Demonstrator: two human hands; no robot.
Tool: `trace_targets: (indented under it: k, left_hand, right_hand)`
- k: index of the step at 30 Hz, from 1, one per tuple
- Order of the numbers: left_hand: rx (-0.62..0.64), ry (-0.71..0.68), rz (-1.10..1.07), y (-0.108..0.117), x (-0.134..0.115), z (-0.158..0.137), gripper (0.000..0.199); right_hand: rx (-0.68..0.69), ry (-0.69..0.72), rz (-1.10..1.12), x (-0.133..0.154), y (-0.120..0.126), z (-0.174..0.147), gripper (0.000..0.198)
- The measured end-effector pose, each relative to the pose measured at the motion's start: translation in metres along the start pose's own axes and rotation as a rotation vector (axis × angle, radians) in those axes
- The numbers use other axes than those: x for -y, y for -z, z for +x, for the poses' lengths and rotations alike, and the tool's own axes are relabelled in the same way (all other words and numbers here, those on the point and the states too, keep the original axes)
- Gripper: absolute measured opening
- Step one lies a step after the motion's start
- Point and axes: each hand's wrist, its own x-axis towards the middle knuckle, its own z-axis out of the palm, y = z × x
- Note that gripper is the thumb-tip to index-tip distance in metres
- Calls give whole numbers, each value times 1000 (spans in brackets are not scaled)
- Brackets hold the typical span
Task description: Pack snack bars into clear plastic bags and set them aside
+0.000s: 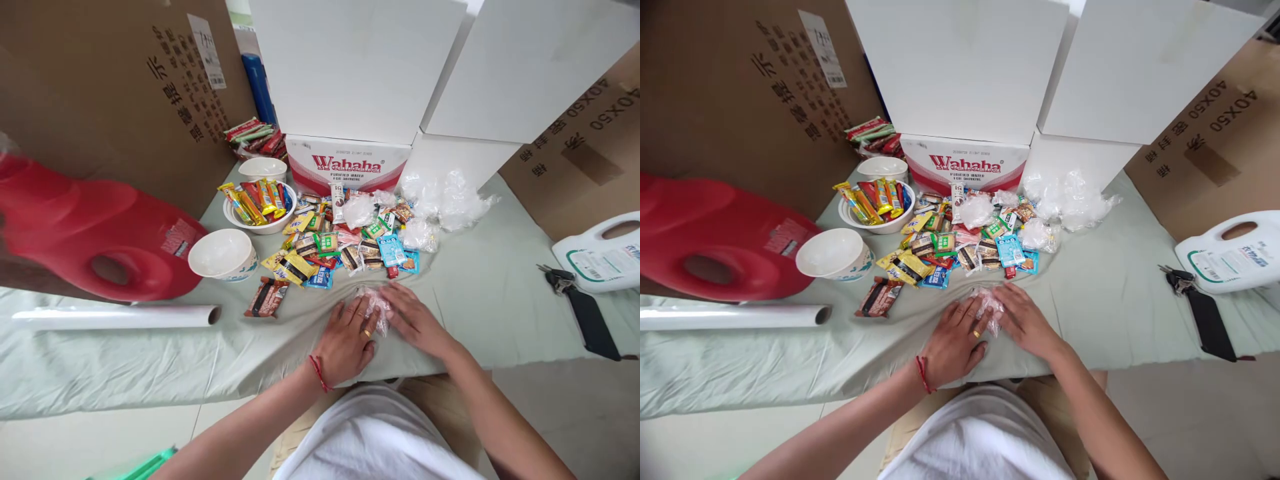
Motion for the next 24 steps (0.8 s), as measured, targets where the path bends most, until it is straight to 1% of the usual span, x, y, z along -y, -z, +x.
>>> trace_targets:
  k: [2, 5, 8, 10, 12, 15, 16, 17, 19, 21, 23, 24]
  left_hand:
    - [-13, 10, 15, -2, -1, 2, 62]
    - [-58, 31, 40, -8, -2, 7, 56]
    - [-108, 48, 81, -14, 1, 14, 45]
    - [-108, 47, 105, -16, 6, 19, 44]
    - [-62, 36, 100, -13, 11, 21, 49]
    - [30, 27, 67, -7, 19, 23, 75]
    - [51, 29, 66, -5, 22, 24, 81]
    - [65, 29, 70, -4, 24, 25, 82]
    - [82, 16, 78, -3, 29, 30, 74]
    - [94, -2, 59, -1, 33, 38, 63]
    - [95, -11, -19, 4, 37, 45, 56]
    - [76, 8, -91, 7, 37, 49, 54]
  right_hand:
    - [61, -27, -8, -7, -14, 7, 54]
    - [57, -90, 54, -10, -26, 10, 58]
    - [51, -125, 178, -11, -20, 8, 63]
    - [51, -149, 253, -12, -14, 6, 67]
    - [56, -164, 309, -13, -10, 4, 69]
    - [52, -181, 341, -13, -13, 5, 72]
    - [48, -187, 343, -12, -15, 6, 72]
    - [43, -191, 346, -11, -16, 7, 72]
    - [35, -196, 368, -9, -16, 9, 73]
    - [38, -205, 424, -8, -10, 8, 73]
    - [62, -218, 509, -9, 0, 5, 71]
    - [71, -217, 557, -11, 6, 2, 71]
